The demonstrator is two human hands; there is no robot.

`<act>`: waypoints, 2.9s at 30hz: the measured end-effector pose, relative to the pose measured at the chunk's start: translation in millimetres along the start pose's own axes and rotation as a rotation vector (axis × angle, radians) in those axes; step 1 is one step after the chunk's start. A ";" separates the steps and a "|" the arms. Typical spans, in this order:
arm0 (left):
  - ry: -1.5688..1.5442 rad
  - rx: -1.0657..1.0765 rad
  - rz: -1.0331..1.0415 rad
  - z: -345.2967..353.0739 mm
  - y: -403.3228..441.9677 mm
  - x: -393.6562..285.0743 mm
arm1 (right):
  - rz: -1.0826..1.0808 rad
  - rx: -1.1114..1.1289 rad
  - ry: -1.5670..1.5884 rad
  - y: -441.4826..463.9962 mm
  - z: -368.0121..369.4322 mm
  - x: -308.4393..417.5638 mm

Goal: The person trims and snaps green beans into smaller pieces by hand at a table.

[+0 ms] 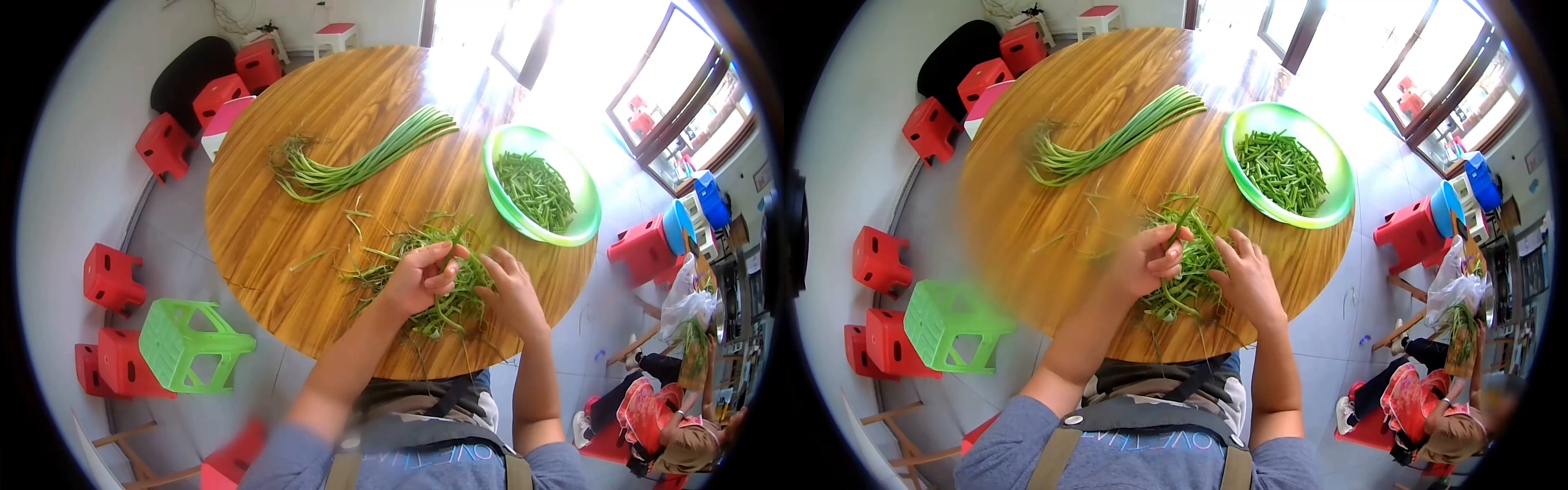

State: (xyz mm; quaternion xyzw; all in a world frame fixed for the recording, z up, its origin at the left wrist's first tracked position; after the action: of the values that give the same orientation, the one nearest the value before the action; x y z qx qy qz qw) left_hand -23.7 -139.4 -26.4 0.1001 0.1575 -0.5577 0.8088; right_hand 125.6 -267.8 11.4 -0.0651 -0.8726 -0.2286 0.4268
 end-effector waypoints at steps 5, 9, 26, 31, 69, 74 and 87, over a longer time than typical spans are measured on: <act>0.072 -0.010 -0.075 2.1 0.1 7.8 | 0.330 -0.125 0.495 9.8 18.4 16.0; 0.209 -0.032 -0.149 10.3 -1.0 16.9 | 0.491 -0.128 0.725 20.4 26.4 21.2; 0.556 -0.233 0.020 -7.9 6.3 32.0 | -0.283 -0.198 -0.169 7.4 42.1 37.9; 0.535 -0.192 -0.007 1.5 4.8 28.3 | 0.010 -0.299 0.054 8.7 34.7 29.2; 1.168 -0.318 0.150 2.9 1.7 30.2 | -0.154 -0.181 -0.251 -7.9 33.4 11.9; 1.096 -0.345 0.158 -1.8 2.7 32.7 | -0.172 -0.165 -0.198 -10.1 37.3 7.5; 0.970 -0.326 0.245 13.9 2.7 33.9 | 0.032 -0.134 -0.174 1.4 16.8 10.8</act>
State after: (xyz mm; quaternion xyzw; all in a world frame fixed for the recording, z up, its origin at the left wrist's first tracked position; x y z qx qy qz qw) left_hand -8.0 -172.6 -25.9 0.2375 0.5857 -0.3170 0.7072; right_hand 107.2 -259.8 11.3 -0.1269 -0.8880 -0.2730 0.3477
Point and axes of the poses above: each hand's wrist, its own y-axis towards the middle knuckle, its own z-axis out of the palm, x = y × z, the point moved 1 cm from there along y, towards the middle knuckle, and after that the axes turned 3 degrees about -y, right-handed, at the moved point
